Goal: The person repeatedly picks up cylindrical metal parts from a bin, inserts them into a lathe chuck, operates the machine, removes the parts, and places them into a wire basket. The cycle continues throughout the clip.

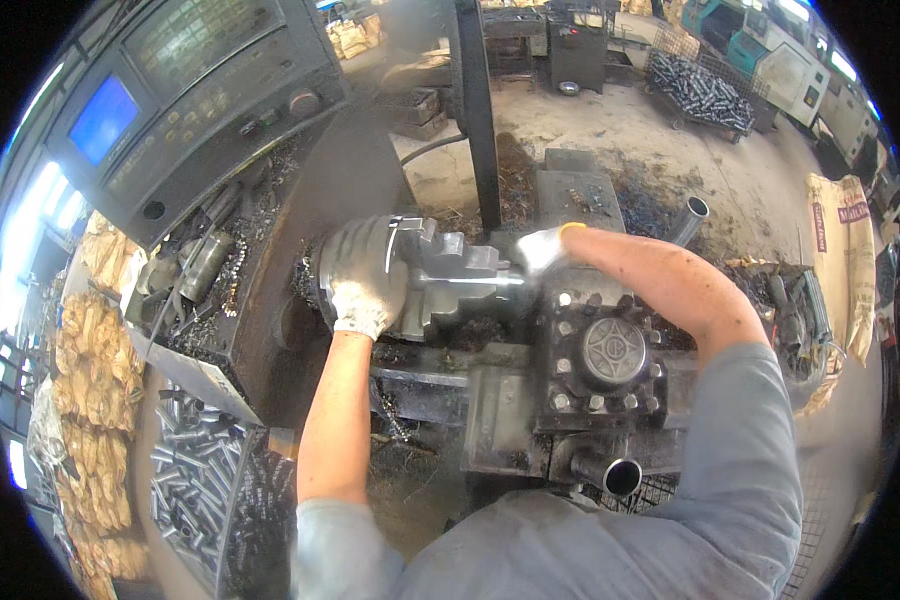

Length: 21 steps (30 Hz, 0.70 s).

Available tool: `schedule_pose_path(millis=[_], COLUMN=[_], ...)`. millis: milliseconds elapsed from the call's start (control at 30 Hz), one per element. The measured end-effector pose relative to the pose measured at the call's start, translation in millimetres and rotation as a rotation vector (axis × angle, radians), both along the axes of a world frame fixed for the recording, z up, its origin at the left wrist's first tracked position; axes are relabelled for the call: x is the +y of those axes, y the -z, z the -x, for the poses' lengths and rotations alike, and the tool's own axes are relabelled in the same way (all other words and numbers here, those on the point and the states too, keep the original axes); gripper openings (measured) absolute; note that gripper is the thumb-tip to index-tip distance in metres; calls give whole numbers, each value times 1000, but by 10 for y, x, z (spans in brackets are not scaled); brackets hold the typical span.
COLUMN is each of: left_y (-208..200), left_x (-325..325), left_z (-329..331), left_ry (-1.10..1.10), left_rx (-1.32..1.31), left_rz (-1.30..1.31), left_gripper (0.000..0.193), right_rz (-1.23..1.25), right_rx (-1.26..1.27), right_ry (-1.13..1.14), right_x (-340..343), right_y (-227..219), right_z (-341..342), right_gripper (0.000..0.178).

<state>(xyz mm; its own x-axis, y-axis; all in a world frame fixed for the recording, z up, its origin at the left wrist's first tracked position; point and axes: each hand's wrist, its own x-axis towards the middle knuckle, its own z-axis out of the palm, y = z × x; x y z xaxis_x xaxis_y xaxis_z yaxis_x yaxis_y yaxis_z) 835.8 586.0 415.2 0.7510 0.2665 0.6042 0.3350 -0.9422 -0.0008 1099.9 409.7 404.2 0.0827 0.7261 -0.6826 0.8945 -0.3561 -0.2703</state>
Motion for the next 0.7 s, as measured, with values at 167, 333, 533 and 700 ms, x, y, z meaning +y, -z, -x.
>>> schedule_pose_path(millis=[167, 333, 533, 700], left_y=[-18, -24, 80, -214], left_x=[31, 43, 73, -77], left_z=[-8, 16, 26, 174], left_ry=[23, -6, 9, 29], left_rx=[-50, 15, -46, 52], left_rz=[-63, 15, 8, 157], left_gripper=[59, 68, 69, 74], right_rz=[-45, -94, -593, -1204], right_rx=[209, -123, -714, -165], right_ry=[73, 10, 205, 688], right_x=[113, -297, -1393, -1794], right_y=[212, -36, -932, -1332], right_z=[-160, -53, 348, 1543], right_gripper=[78, 53, 58, 74])
